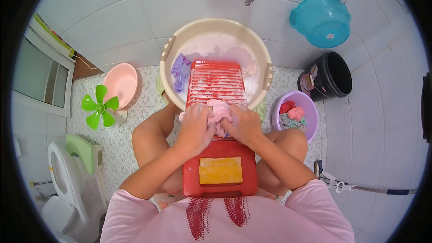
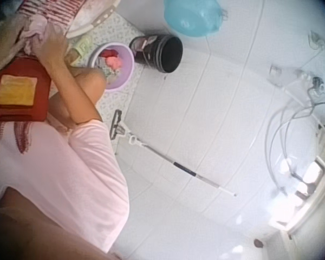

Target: The person rubs clothes against a washboard in a basin of soapy water by hand, scrubbing several different pieces of clothing one by one and moving them in and out of the water.

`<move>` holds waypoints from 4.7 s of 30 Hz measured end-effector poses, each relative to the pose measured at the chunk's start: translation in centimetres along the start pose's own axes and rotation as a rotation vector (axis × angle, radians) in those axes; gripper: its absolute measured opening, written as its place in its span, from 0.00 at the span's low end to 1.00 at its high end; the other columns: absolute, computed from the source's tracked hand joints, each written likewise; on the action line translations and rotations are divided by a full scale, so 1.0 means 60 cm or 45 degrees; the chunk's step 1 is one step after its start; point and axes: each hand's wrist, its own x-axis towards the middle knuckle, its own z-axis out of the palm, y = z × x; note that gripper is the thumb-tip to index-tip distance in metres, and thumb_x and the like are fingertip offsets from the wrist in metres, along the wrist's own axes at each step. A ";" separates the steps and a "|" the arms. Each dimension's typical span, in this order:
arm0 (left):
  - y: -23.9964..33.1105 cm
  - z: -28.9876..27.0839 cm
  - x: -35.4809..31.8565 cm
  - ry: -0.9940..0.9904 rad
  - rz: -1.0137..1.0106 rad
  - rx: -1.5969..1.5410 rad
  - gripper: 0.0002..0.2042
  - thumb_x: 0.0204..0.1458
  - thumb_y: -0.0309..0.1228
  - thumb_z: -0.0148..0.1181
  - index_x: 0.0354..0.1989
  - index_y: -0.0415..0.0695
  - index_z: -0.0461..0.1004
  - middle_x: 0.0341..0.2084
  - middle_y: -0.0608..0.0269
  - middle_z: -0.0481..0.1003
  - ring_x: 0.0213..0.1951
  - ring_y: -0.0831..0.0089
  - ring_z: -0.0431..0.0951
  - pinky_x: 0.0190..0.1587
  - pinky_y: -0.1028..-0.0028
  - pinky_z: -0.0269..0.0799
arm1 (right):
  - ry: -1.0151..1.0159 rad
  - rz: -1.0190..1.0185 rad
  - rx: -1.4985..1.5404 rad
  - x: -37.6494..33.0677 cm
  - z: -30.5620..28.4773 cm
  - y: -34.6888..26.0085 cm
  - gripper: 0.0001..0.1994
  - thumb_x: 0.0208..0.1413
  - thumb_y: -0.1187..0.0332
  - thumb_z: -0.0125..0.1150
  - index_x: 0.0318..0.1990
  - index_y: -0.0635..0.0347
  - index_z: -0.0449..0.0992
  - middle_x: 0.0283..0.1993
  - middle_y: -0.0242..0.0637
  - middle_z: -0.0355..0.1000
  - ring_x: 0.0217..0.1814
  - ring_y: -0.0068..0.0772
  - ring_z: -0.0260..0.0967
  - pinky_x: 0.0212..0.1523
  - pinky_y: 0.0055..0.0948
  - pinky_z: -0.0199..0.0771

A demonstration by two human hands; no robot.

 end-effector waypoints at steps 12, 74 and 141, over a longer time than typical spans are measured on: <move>-0.136 0.060 0.189 -0.161 0.084 0.245 0.20 0.55 0.33 0.44 0.57 0.43 0.64 0.55 0.43 0.65 0.57 0.47 0.65 0.58 0.50 0.58 | 0.125 0.241 -0.286 0.192 0.061 0.072 0.15 0.47 0.59 0.56 0.36 0.60 0.75 0.35 0.51 0.74 0.33 0.53 0.74 0.33 0.47 0.74; -0.056 -0.026 0.124 0.094 -0.654 -1.330 0.18 0.55 0.24 0.50 0.55 0.39 0.67 0.40 0.61 0.77 0.39 0.75 0.77 0.43 0.74 0.73 | -0.090 0.067 1.656 0.134 0.002 0.096 0.28 0.41 0.78 0.62 0.55 0.63 0.67 0.40 0.41 0.73 0.44 0.26 0.71 0.42 0.26 0.73; 0.033 0.059 0.095 -0.322 0.262 0.375 0.20 0.46 0.31 0.56 0.51 0.44 0.72 0.50 0.52 0.72 0.52 0.52 0.71 0.54 0.58 0.66 | 0.066 0.381 0.461 0.166 -0.023 0.152 0.09 0.44 0.70 0.56 0.33 0.59 0.79 0.38 0.48 0.76 0.43 0.49 0.73 0.47 0.41 0.71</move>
